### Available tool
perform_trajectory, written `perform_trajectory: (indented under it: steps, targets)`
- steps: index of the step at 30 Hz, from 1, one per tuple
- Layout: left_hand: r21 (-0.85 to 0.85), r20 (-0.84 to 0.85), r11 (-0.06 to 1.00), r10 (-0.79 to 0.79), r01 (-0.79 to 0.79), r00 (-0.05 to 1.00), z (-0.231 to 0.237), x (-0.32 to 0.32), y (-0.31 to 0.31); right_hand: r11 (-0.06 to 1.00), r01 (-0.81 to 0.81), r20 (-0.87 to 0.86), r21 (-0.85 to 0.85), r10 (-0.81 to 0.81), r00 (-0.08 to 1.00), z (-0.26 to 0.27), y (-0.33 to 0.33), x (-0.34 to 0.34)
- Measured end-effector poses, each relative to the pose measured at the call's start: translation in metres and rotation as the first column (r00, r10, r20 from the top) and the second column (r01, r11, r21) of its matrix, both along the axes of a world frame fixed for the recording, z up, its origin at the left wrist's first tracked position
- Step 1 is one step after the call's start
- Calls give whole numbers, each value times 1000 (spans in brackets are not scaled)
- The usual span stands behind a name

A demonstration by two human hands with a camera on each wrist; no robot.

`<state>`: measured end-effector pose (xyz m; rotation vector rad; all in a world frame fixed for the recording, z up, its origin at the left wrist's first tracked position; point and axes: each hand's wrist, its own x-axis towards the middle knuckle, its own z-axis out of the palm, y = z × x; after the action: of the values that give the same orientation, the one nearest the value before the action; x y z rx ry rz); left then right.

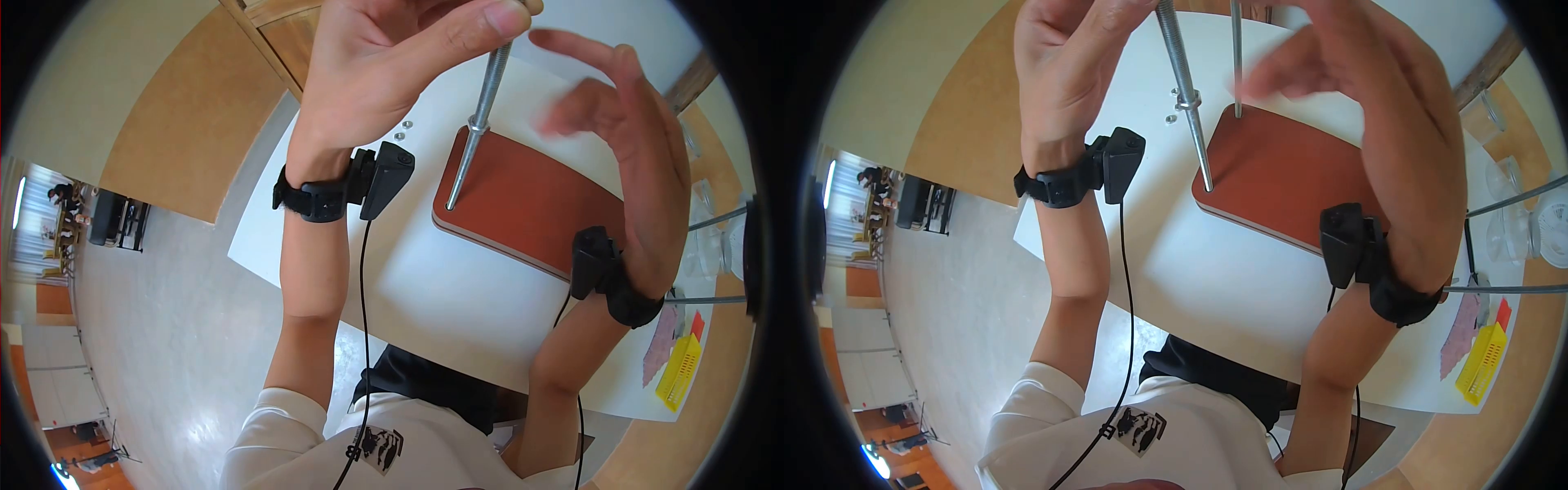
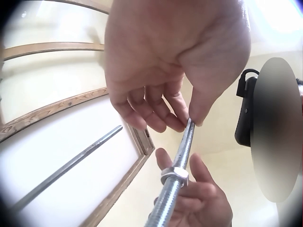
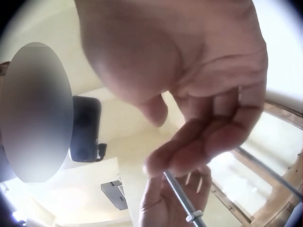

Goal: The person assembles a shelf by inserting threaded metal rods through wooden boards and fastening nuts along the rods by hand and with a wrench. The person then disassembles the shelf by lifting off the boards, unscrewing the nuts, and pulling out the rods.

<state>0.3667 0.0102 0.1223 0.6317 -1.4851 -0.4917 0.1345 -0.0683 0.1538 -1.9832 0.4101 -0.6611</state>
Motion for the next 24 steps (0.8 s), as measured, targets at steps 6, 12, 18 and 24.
perform_trajectory:
  steps: [6, 12, 18, 24]
  targets:
    - [-83, -39, 989, -128, 124, 991, -5, -1, -8, 995, -82, 96, -54, 87, 992, -13, 13, 8]
    - [43, -39, 999, 23, -21, 999, 1, 1, 1, 994, -1, 0, -110, 1, 1000, -1, 1, 0]
    - [-12, -7, 1000, 11, -11, 1000, 3, -6, 4, 987, -141, 50, -75, 145, 988, -17, 11, 7]
    - [20, -74, 996, -83, 85, 994, 1, -3, 2, 992, 86, 4, 93, -86, 996, 1, -4, -8]
